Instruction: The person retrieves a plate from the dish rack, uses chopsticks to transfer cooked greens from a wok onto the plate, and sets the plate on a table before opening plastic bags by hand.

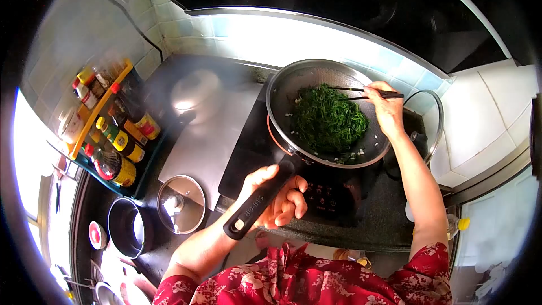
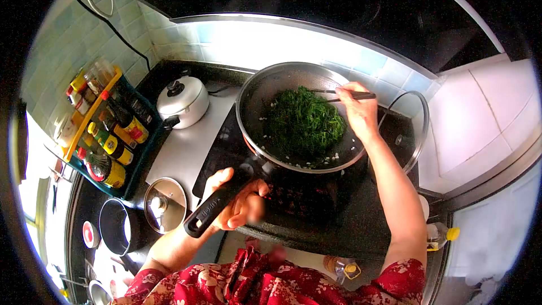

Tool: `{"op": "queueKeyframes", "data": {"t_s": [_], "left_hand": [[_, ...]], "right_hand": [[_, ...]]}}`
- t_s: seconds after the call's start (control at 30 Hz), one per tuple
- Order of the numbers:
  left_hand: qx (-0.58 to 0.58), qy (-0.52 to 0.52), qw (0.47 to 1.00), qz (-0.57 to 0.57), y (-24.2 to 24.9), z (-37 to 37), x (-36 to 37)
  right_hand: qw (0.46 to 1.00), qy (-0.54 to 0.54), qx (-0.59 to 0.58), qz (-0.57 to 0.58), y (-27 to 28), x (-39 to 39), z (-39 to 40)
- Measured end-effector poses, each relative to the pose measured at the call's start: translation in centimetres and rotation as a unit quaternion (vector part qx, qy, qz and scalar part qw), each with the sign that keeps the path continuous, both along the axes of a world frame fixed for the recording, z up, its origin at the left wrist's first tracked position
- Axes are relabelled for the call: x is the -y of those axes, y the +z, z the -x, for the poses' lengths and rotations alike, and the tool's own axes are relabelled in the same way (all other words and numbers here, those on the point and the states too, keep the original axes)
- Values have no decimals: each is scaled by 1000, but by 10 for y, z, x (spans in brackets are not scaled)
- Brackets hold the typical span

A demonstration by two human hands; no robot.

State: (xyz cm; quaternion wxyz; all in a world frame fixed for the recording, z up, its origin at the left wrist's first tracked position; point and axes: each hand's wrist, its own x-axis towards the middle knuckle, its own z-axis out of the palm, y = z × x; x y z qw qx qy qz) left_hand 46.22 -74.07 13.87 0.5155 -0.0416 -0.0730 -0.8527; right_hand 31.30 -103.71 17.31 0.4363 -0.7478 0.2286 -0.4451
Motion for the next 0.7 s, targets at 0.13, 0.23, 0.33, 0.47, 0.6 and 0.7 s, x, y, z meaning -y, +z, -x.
{"op": "queueKeyframes", "data": {"t_s": [0.13,0.23,0.33,0.47,0.6,0.7], "left_hand": [[31,5,999,-25,10,-4,-8],[104,25,991,-78,18,-2,-13],[88,30,992,-90,23,2,-14],[22,27,996,-83,28,5,-12],[106,19,989,-99,27,6,-12],[117,19,987,-108,24,9,-16]], "right_hand": [[998,31,-7,-47,0,-6,-21],[990,88,-35,-101,13,-29,-21],[975,160,-105,-108,38,-53,-2],[995,20,-33,-95,58,-51,-3],[967,72,44,-242,40,-42,-38],[961,125,-8,-246,39,-63,-36]]}}
